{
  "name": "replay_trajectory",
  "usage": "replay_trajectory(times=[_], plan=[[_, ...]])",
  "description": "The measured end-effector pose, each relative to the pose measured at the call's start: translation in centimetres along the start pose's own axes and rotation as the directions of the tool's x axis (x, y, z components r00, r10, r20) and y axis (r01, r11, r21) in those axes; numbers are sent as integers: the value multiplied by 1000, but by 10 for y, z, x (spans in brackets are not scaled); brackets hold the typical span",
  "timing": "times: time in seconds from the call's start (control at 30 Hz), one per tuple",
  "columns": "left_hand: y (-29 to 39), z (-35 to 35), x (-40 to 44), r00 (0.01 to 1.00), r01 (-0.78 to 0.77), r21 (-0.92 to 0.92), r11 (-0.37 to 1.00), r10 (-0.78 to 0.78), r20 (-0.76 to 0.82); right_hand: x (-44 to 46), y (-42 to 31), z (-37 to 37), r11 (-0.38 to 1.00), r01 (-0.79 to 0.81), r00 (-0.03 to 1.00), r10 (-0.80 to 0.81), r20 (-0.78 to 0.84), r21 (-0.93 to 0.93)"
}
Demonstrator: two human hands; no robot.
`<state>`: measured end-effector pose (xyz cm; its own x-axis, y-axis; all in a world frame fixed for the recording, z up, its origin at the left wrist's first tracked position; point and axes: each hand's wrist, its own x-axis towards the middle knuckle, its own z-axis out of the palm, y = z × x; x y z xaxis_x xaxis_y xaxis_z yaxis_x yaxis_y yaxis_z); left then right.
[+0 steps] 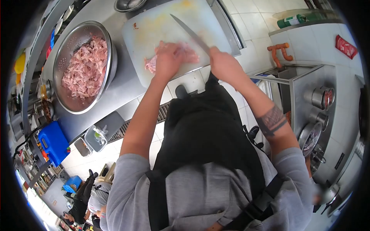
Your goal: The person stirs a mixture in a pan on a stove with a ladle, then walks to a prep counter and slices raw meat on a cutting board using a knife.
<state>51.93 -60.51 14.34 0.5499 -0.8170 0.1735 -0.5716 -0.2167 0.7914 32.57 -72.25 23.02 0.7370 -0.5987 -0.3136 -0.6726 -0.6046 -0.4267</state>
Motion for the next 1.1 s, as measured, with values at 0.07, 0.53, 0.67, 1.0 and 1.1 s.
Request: replay_trajectory(times=[0.07,0.53,0.67,1.0,1.1], plan=[[20,-5,2,983,-135,14,991,133,127,-30,-2,-8,1000,0,1000,0,7,-1],[-2,16,15,988,-148,154,977,139,67,-81,4,1,997,-16,997,22,77,-77],[-9,19,20,982,-142,151,978,120,144,-63,7,0,996,-29,985,43,169,-83],[2,2,23,961,-115,124,986,79,266,68,-22,6,978,207,978,-207,17,-14],[-7,5,13,998,-45,101,994,39,57,51,-12,-8,990,109,990,-100,102,-92]])
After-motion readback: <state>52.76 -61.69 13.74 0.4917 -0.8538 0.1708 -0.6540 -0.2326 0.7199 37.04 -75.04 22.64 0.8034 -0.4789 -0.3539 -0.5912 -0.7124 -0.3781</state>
